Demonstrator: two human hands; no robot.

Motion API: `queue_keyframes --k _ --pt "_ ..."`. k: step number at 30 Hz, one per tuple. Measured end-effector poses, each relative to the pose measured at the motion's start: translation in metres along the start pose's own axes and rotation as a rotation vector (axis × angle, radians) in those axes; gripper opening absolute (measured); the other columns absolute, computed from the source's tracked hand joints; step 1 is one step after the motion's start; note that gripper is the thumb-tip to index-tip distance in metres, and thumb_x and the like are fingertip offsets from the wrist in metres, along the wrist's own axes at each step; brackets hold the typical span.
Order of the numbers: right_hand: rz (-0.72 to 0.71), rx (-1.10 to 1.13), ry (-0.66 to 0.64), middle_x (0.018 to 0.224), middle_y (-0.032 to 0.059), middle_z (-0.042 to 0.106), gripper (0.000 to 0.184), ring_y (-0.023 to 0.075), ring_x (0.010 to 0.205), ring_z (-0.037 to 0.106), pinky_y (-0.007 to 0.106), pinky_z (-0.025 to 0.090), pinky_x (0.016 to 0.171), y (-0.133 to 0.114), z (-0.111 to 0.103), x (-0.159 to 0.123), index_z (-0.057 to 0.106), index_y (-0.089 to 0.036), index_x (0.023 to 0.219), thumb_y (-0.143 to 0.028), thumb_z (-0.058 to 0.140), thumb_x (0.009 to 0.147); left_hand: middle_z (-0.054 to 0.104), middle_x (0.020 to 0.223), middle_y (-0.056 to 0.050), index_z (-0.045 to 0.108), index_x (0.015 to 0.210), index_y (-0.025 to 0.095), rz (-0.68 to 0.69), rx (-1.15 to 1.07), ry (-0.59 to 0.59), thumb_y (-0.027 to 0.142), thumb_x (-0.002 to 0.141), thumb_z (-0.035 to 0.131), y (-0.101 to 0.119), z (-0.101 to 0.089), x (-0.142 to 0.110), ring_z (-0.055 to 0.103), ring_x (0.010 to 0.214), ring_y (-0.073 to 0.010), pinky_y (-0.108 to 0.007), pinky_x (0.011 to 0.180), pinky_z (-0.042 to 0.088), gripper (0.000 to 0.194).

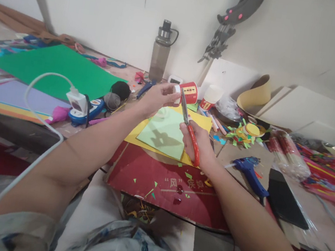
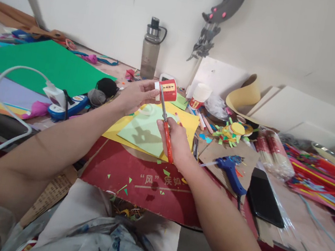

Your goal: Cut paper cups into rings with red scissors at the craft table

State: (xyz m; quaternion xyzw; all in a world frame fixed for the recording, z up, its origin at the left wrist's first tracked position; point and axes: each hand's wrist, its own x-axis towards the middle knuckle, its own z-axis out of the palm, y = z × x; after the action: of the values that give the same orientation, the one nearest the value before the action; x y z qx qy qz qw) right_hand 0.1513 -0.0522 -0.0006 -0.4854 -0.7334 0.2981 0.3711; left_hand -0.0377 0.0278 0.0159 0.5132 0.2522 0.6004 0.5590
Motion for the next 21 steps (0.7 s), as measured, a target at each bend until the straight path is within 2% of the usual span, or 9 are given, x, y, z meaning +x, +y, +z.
queue_keyframes --k 4,9,17,21 --pt "-0.012 -0.007 0.009 0.051 -0.0077 0.035 0.042 0.0108 0.046 0.035 0.025 0.028 0.048 -0.001 -0.001 0.0 0.038 -0.026 0.074 -0.062 0.051 0.091 0.072 0.1 -0.006 0.073 0.102 0.017 -0.038 0.001 -0.028 0.031 0.077 0.085 0.004 0.003 -0.002 0.069 0.101 -0.0185 -0.037 0.097 0.056 0.031" --pt "-0.066 -0.131 0.002 0.05 -0.0065 0.039 0.043 0.0118 0.046 0.037 0.027 0.029 0.051 -0.009 -0.004 -0.001 0.039 -0.026 0.074 -0.064 0.049 0.092 0.075 0.097 -0.009 0.071 0.095 0.014 -0.104 -0.027 -0.03 0.047 0.081 0.079 0.006 0.004 -0.003 0.072 0.099 -0.0207 -0.039 0.097 0.056 0.037" --pt "-0.075 -0.108 -0.023 0.051 -0.0052 0.044 0.042 0.0135 0.047 0.042 0.028 0.033 0.053 -0.008 -0.003 -0.002 0.039 -0.026 0.078 -0.065 0.047 0.091 0.07 0.089 -0.004 0.07 0.086 0.015 -0.013 0.022 -0.054 0.044 0.078 0.082 -0.003 0.002 0.0 0.068 0.092 -0.0154 -0.035 0.093 0.057 0.033" --pt "-0.039 -0.071 -0.023 0.052 -0.0052 0.045 0.041 0.0132 0.048 0.043 0.027 0.032 0.051 -0.005 -0.002 -0.002 0.04 -0.026 0.079 -0.064 0.051 0.09 0.069 0.089 -0.004 0.072 0.091 0.015 0.017 0.046 -0.067 0.044 0.077 0.083 -0.004 0.003 -0.001 0.067 0.088 -0.0147 -0.036 0.092 0.057 0.033"
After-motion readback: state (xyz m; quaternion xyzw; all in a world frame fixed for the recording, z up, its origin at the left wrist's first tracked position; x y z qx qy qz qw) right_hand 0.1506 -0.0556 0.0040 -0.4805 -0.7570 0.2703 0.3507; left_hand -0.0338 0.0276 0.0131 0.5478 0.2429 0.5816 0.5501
